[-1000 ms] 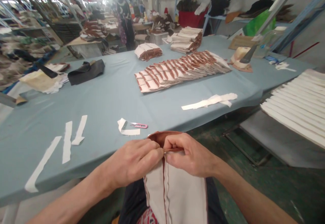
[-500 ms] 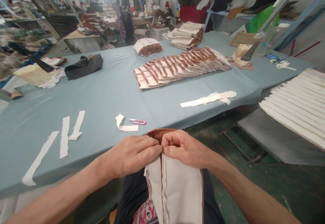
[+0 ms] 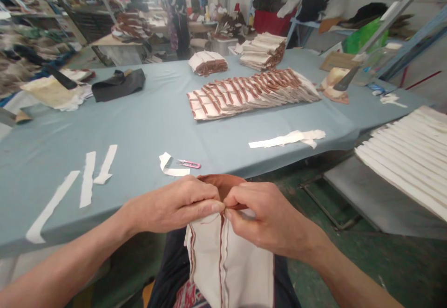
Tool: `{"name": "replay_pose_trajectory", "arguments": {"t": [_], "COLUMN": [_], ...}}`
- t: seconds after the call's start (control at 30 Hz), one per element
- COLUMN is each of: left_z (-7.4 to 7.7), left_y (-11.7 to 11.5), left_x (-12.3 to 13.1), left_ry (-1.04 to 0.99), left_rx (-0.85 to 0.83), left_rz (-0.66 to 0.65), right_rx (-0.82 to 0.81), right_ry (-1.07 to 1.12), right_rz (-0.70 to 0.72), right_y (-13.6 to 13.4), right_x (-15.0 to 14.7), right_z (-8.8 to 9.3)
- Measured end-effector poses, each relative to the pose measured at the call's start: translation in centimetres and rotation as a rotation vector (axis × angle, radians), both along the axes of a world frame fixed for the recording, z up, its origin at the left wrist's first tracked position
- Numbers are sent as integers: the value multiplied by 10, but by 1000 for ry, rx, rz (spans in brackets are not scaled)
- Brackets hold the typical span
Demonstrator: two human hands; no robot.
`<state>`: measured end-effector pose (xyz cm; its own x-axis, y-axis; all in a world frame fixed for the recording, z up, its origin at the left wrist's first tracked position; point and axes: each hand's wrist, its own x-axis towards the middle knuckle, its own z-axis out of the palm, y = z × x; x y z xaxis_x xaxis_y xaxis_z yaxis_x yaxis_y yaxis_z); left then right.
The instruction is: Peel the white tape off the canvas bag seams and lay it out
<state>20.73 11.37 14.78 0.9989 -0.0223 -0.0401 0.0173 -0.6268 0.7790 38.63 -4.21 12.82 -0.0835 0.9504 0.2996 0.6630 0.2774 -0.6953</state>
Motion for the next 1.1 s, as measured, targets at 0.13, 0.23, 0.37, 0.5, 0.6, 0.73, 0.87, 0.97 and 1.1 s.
{"name": "replay_pose_trajectory", "arguments": {"t": [0.13, 0.23, 0.37, 0.5, 0.6, 0.73, 0.87, 0.97, 1.1], "left_z": [-12, -22, -26, -22, -20, -25, -42, -52, -58], "left_y": [-9, -14, -8, -2, -8, -35, -61, -66, -53], "left_x": [-2, -8, -11, -8, -9, -12, -13, -19, -37], "left_ry": [-145, -238, -174, -69, -102, -223, -355, -386, -348], "left_rx": [193, 290, 45, -113, -49, 209, 170, -64, -69], "left_rz": [-10, 29, 82, 67, -8, 109, 289, 343, 488], "right_rx": [-27, -75, 2, 107, 68, 29, -101, -224, -437], "right_ry": [-96, -113, -284, -437, -472, -480, -345, -253, -23], "right_rz": [-1, 34, 40, 67, 165, 220, 169, 95, 94], "right_y": [-5, -5, -1, -4, -14, -25, -15, 7, 26], "right_x": [4, 5, -5, -15, -14, -10, -4, 15, 49], "right_z": [-2, -3, -1, 0, -5, -7, 7, 10, 0]}}
